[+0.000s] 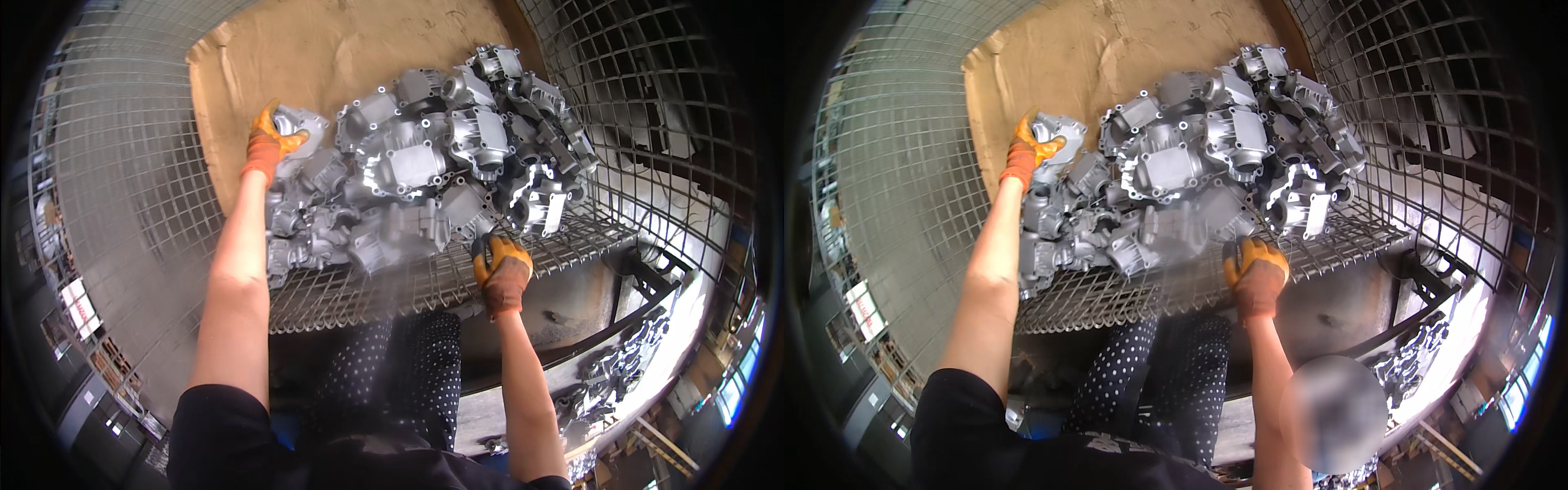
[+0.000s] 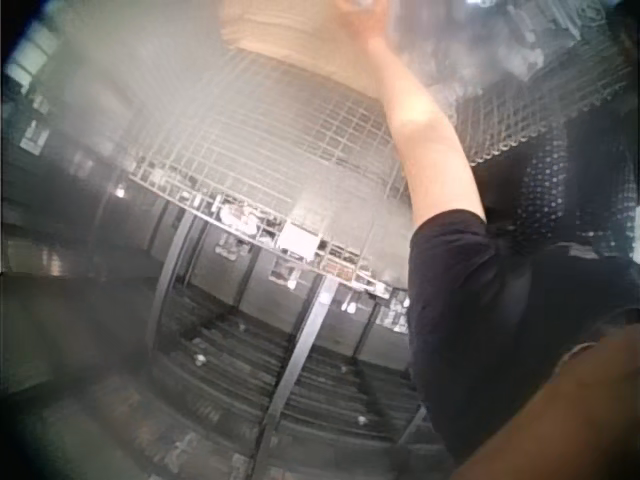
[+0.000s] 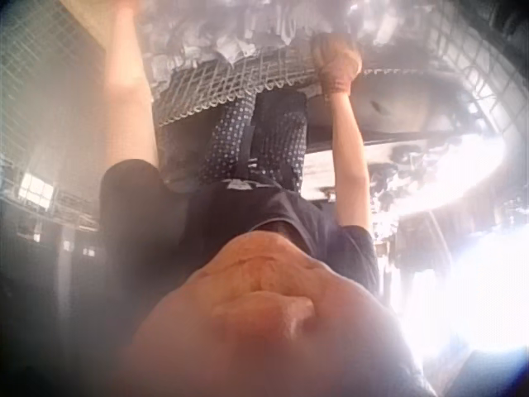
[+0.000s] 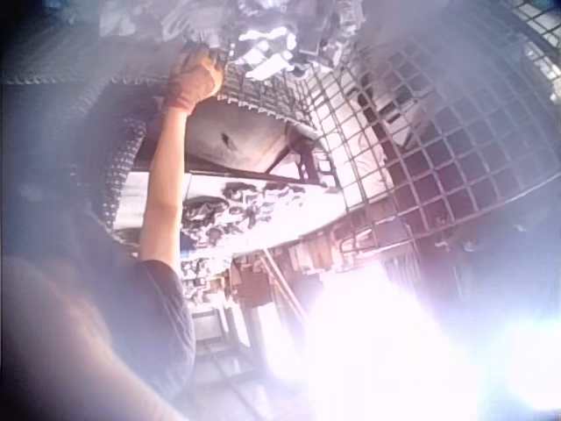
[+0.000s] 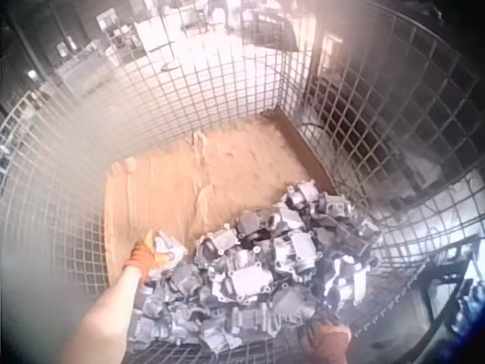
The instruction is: The person picks up silver metal castings from a workbench and places them into a large wire bin, handling them one at a time and sometimes using an air hose to spray them before placing them in the bin.
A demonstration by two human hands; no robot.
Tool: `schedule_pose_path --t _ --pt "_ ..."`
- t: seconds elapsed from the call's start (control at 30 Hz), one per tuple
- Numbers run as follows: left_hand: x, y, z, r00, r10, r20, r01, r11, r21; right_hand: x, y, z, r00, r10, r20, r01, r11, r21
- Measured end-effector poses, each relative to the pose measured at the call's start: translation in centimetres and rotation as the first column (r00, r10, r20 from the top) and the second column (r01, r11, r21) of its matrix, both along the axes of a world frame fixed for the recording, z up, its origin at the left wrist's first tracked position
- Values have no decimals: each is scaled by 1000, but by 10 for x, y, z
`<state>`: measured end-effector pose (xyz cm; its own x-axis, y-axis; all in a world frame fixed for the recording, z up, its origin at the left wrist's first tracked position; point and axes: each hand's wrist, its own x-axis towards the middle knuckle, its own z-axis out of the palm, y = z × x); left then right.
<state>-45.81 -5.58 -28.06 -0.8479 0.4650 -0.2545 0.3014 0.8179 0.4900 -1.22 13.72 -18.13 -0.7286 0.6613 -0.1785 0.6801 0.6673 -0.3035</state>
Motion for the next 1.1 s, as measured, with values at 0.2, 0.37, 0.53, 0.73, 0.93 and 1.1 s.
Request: schedule_pose_path --t 0.2,0.37,0.53,0.73,0.93,1.1 --pt "-39 5 -86 926 -361 106 371 827 -423 -4 3 -5 999 -16 -46 15 999 -32" --pt "-74 -2 -119 801 -517 303 597 729 -335 3 6 -5 998 -18 68 26 993 -117" --pt "-76 -24 -139 859 -453 237 510 722 -467 11 5 -3 982 -28 186 61 982 -176" --pt "32 -15 -90 959 -256 123 259 966 -9 17 5 2 992 -98 85 109 984 -139" --pt "215 71 14 981 -66 -180 121 942 314 28 7 5 990 -144 -8 134 940 -314" --pt "386 148 92 945 -325 -28 301 838 455 83 7 31 406 -721 -562 473 692 -545"
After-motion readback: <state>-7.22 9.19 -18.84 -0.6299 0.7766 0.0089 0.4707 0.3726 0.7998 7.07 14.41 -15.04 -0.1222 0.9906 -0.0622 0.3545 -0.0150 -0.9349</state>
